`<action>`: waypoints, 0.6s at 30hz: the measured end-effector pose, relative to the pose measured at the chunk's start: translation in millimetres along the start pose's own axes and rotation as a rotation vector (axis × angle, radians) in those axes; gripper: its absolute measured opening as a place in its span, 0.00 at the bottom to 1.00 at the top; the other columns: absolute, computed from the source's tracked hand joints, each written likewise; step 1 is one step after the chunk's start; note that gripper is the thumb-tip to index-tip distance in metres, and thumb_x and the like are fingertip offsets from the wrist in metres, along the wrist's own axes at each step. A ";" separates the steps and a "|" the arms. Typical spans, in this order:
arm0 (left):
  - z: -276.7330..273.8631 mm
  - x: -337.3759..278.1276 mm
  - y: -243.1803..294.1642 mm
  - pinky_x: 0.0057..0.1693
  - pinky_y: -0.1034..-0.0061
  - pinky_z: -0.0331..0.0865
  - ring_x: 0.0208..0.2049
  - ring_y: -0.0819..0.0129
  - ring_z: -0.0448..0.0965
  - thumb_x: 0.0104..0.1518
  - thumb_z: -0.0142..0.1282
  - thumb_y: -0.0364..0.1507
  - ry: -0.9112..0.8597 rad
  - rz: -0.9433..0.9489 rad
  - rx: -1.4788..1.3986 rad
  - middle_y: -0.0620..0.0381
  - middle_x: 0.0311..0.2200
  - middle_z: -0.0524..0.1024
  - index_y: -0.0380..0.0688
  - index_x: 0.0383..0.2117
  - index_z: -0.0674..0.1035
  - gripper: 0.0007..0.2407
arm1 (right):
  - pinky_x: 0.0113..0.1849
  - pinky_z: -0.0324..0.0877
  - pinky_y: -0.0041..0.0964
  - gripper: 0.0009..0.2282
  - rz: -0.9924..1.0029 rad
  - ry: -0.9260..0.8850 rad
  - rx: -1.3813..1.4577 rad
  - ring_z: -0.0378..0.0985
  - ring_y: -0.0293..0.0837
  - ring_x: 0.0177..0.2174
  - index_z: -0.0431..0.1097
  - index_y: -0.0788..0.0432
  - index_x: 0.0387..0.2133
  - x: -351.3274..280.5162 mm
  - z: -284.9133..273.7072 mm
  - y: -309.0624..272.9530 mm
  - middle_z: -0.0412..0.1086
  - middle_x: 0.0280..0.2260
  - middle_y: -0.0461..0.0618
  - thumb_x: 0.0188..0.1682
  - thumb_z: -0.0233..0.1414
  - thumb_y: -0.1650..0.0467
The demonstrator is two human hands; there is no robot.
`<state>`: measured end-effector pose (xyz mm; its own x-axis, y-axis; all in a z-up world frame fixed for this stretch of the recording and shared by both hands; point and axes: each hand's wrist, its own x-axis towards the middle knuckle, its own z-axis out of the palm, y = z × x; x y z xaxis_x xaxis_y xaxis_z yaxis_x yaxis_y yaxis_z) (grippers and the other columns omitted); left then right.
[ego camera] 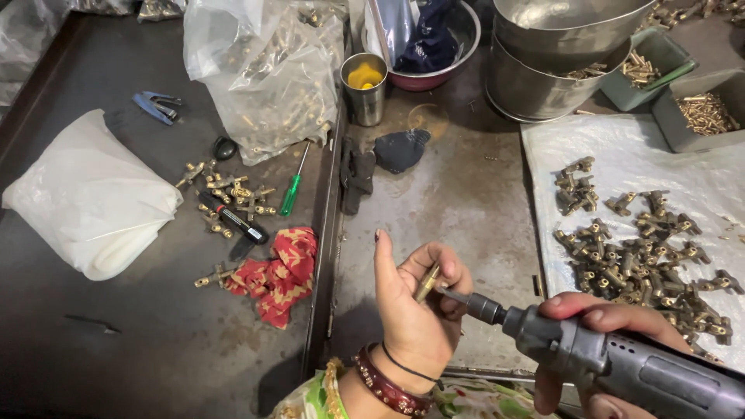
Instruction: The person picks small brass fittings one at a time from a pile, holds each against a spinning rotary tool to grind or deburr it, and occasionally wipes the parts with a red cloth. Processed pieces are set back on the work surface.
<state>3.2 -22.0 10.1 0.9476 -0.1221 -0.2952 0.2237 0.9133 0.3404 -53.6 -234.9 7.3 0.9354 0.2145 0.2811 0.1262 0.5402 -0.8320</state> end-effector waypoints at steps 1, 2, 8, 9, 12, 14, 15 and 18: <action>1.5 -0.5 0.3 0.27 0.77 0.49 0.17 0.72 0.57 0.63 0.31 0.57 0.002 0.003 0.014 0.62 0.13 0.60 0.43 0.17 0.71 0.31 | 0.29 0.83 0.54 0.23 -0.003 0.005 -0.024 0.82 0.66 0.36 0.64 0.63 0.55 0.1 -0.3 0.5 0.62 0.56 0.75 0.46 0.63 0.76; 2.7 -1.3 0.7 0.27 0.77 0.49 0.17 0.72 0.56 0.63 0.31 0.57 0.006 0.006 0.029 0.61 0.13 0.61 0.43 0.17 0.71 0.31 | 0.28 0.84 0.53 0.24 -0.006 0.010 -0.047 0.82 0.64 0.35 0.64 0.62 0.55 -0.1 -0.5 1.1 0.62 0.56 0.74 0.46 0.63 0.77; 1.3 -0.7 0.1 0.27 0.77 0.48 0.17 0.72 0.56 0.63 0.31 0.57 0.025 0.048 0.066 0.60 0.13 0.61 0.43 0.18 0.71 0.30 | 0.27 0.83 0.53 0.23 0.011 -0.024 0.080 0.83 0.66 0.31 0.64 0.64 0.56 4.3 3.5 3.8 0.61 0.56 0.74 0.47 0.61 0.79; 0.5 -0.6 -0.8 0.27 0.77 0.48 0.17 0.72 0.56 0.63 0.31 0.57 0.027 0.048 0.065 0.60 0.13 0.61 0.43 0.18 0.71 0.30 | 0.27 0.83 0.53 0.23 0.013 -0.024 0.081 0.83 0.66 0.31 0.64 0.64 0.56 3.8 5.5 3.8 0.61 0.56 0.74 0.47 0.61 0.79; 0.4 1.2 -1.4 0.28 0.78 0.49 0.17 0.72 0.57 0.63 0.31 0.56 0.032 0.072 0.072 0.59 0.13 0.62 0.43 0.18 0.71 0.30 | 0.27 0.82 0.52 0.23 -0.020 0.015 0.036 0.82 0.65 0.32 0.64 0.64 0.56 5.5 11.2 3.8 0.61 0.56 0.74 0.47 0.61 0.79; 2.0 1.5 -1.3 0.28 0.77 0.50 0.17 0.72 0.57 0.64 0.32 0.55 0.051 0.070 0.063 0.59 0.13 0.62 0.43 0.18 0.72 0.29 | 0.28 0.83 0.52 0.21 -0.045 0.008 0.031 0.82 0.65 0.34 0.65 0.64 0.55 7.4 14.8 2.8 0.61 0.56 0.74 0.47 0.61 0.77; 0.7 2.0 -1.7 0.28 0.77 0.50 0.17 0.72 0.57 0.64 0.32 0.55 0.051 0.071 0.063 0.59 0.13 0.62 0.43 0.18 0.72 0.29 | 0.28 0.83 0.52 0.21 -0.045 0.007 0.031 0.82 0.65 0.34 0.65 0.64 0.55 6.1 11.7 5.3 0.61 0.56 0.74 0.47 0.61 0.77; -0.6 3.4 -2.1 0.29 0.78 0.51 0.18 0.72 0.59 0.65 0.33 0.55 0.018 0.107 0.048 0.61 0.14 0.62 0.43 0.19 0.72 0.29 | 0.27 0.81 0.50 0.23 -0.050 0.027 -0.021 0.83 0.64 0.30 0.65 0.62 0.55 3.7 6.7 8.1 0.62 0.55 0.74 0.45 0.63 0.77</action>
<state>5.8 -24.0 7.9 0.9627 -0.0175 -0.2702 0.1323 0.9010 0.4131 -51.3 -224.3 4.8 0.9363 0.1652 0.3101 0.1798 0.5328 -0.8269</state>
